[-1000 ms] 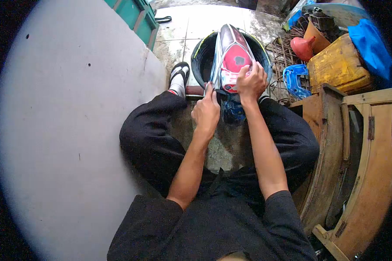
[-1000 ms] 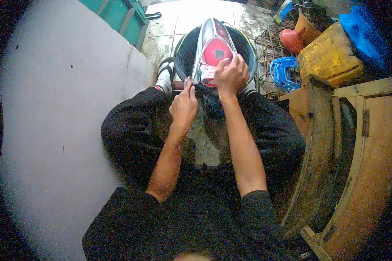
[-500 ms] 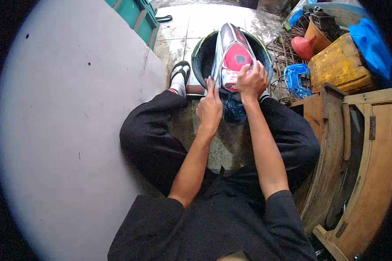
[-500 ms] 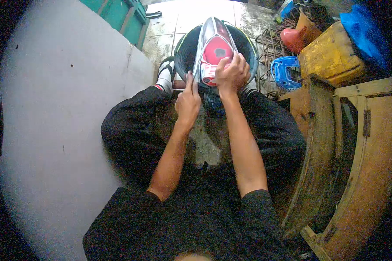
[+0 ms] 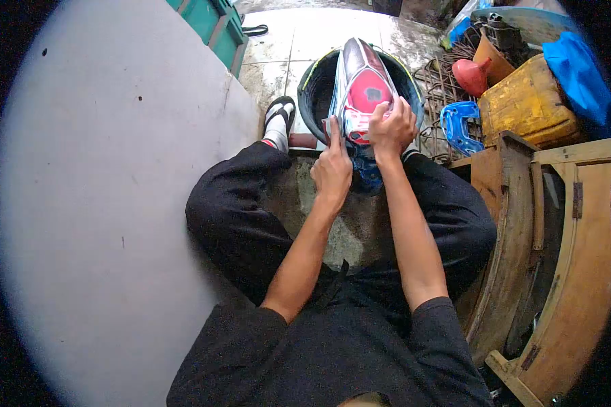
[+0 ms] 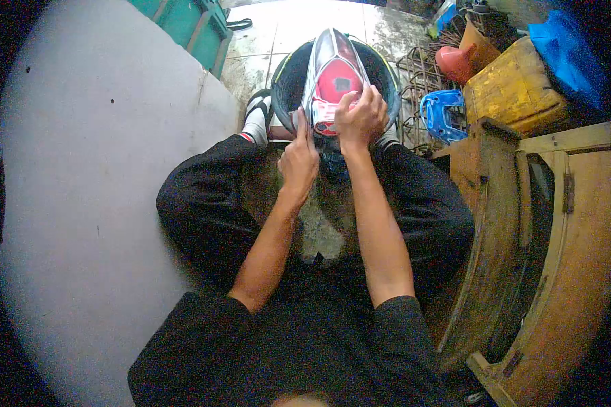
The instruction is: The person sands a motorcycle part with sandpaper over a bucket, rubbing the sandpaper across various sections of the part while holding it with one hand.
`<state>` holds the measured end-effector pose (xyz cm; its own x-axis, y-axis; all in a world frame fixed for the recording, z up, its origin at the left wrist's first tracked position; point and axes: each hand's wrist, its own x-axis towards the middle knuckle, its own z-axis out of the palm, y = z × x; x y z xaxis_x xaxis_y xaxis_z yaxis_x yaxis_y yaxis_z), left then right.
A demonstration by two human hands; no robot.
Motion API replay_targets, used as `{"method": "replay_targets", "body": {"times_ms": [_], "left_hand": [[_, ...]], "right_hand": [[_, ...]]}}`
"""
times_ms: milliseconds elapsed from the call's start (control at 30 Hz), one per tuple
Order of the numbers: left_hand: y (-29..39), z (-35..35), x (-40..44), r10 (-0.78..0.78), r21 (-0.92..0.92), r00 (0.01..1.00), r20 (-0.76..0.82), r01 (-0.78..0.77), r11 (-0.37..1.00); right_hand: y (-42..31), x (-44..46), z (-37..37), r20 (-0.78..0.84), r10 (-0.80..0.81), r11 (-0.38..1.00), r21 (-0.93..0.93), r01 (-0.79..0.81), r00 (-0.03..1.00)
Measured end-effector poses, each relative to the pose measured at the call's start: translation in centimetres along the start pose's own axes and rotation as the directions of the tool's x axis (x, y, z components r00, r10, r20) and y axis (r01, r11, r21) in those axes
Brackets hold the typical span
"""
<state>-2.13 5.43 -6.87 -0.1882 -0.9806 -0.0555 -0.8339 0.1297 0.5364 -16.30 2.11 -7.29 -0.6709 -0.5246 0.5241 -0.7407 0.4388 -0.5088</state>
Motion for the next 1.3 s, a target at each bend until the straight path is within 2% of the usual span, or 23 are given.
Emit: {"method": "replay_targets", "body": {"times_ms": [233, 367, 500, 700, 833, 900, 933, 967, 1033, 1067, 1167, 1300], "left_hand": [[0.1, -0.3, -1.4, 0.053, 0.066, 0.998, 0.030, -0.055, 0.996], [0.5, -1.5, 0.7, 0.062, 0.080, 0.991, 0.121, -0.072, 0.994], [-0.3, -1.2, -1.2, 0.040, 0.034, 0.983, 0.177, -0.046, 0.998], [-0.9, -0.5, -0.9, 0.065, -0.055, 0.988, 0.141, -0.058, 0.997], [-0.2, -1.2, 0.8, 0.091, -0.213, 0.978, 0.190, -0.049, 0.976], [-0.8, -0.3, 0.1, 0.101, -0.342, 0.984, 0.145, -0.046, 0.939], [-1.4, 0.8, -0.6, 0.189, -0.430, 0.981, -0.046, -0.190, 0.882], [-2.0, 2.0, -1.0, 0.191, -0.429, 0.981, -0.046, -0.192, 0.883], [-2.2, 2.4, -1.6, 0.230, -0.467, 0.960, -0.157, -0.278, 0.840], [-2.2, 2.8, -1.6, 0.200, -0.496, 0.961, -0.191, -0.270, 0.825], [-2.1, 2.9, -0.2, 0.164, -0.558, 0.959, -0.231, -0.269, 0.785], [-2.1, 2.4, -0.1, 0.134, -0.552, 0.953, -0.271, -0.268, 0.790]], "right_hand": [[0.0, 0.0, -0.1, 0.010, 0.013, 1.000, -0.005, -0.013, 1.000], [0.1, 0.0, 0.1, -0.003, -0.002, 1.000, -0.003, 0.002, 1.000], [-0.1, 0.0, 0.0, -0.004, 0.013, 1.000, 0.002, -0.013, 1.000], [0.0, 0.1, 0.1, -0.004, 0.001, 1.000, -0.010, -0.001, 1.000], [-0.2, -0.1, -0.3, 0.011, 0.013, 1.000, 0.007, -0.013, 1.000], [-0.1, 0.1, -0.4, 0.024, 0.028, 0.999, 0.015, -0.028, 0.999], [0.0, 0.0, -0.2, 0.017, 0.023, 1.000, 0.008, -0.023, 1.000], [0.1, -0.1, 0.0, 0.012, 0.017, 1.000, 0.001, -0.017, 1.000], [0.1, -0.1, 0.1, 0.012, 0.011, 1.000, -0.007, -0.011, 1.000], [0.2, -0.1, 0.1, 0.013, 0.003, 1.000, -0.017, -0.003, 1.000], [0.3, 0.1, 0.3, 0.000, -0.003, 1.000, 0.003, 0.003, 1.000], [0.1, 0.0, 0.0, 0.005, 0.002, 1.000, 0.017, -0.002, 1.000]]}}
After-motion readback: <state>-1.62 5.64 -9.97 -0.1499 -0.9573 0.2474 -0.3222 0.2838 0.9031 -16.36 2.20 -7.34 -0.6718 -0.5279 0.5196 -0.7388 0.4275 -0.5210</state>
